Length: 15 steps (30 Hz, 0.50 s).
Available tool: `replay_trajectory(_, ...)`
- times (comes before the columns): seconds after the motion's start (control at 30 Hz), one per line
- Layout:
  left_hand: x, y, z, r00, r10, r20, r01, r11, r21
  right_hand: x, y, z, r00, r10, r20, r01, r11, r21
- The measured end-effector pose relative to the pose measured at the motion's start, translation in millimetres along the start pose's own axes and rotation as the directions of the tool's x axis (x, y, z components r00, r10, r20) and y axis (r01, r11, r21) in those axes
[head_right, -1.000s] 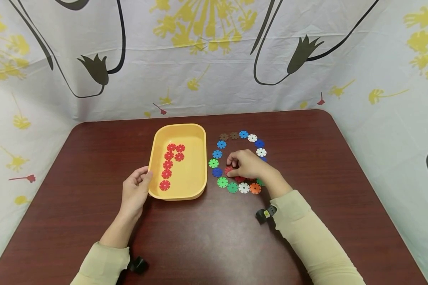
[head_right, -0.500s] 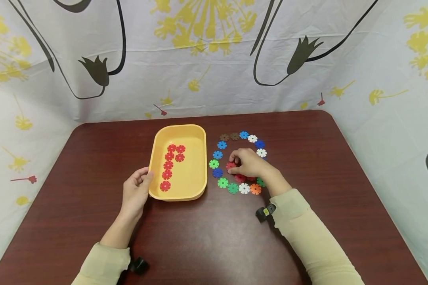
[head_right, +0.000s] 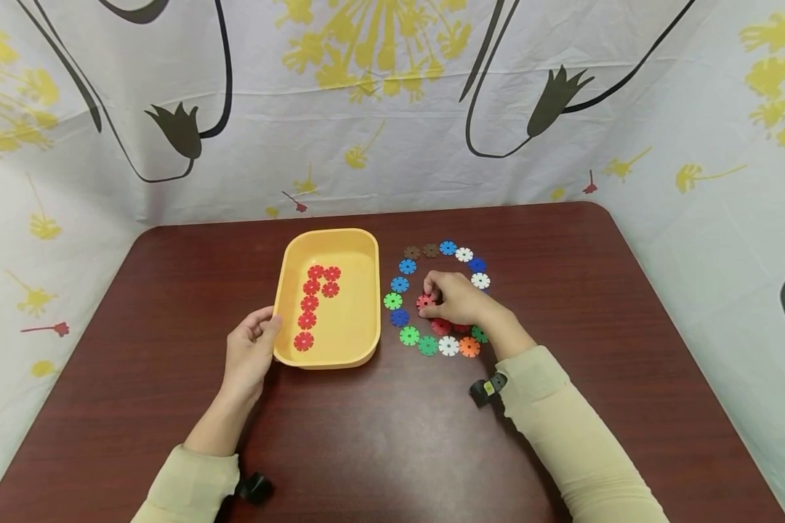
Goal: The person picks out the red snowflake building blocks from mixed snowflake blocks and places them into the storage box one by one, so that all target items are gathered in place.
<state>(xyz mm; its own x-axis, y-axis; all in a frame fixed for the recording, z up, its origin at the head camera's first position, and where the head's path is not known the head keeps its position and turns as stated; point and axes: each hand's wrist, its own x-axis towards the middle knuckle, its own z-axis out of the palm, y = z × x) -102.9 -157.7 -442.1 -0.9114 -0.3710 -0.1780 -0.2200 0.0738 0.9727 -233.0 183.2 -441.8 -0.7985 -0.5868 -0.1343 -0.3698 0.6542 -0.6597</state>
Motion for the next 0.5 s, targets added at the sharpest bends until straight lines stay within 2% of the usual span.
replay_trajectory(0.17, 0.7, -0.1, 0.2, 1.000, -0.006, 0.002, 0.006, 1.000, 0.003, 1.3, 2.6, -0.5, 0.999, 0.023, -0.029, -0.024, 0.999, -0.025)
replay_trajectory(0.3, 1.6, -0.2, -0.2, 1.000, -0.019, 0.005, 0.019, 1.000, 0.004, 1.2, 4.0, -3.5, 0.999, 0.044, -0.024, -0.045, 0.999, -0.027)
replay_trajectory(0.5, 0.3, 2.9, -0.6, 1.000, -0.019, 0.005, 0.019, 1.000, 0.000, 0.9, 6.3, -5.7, 0.999, 0.027, -0.018, -0.028, 0.999, -0.035)
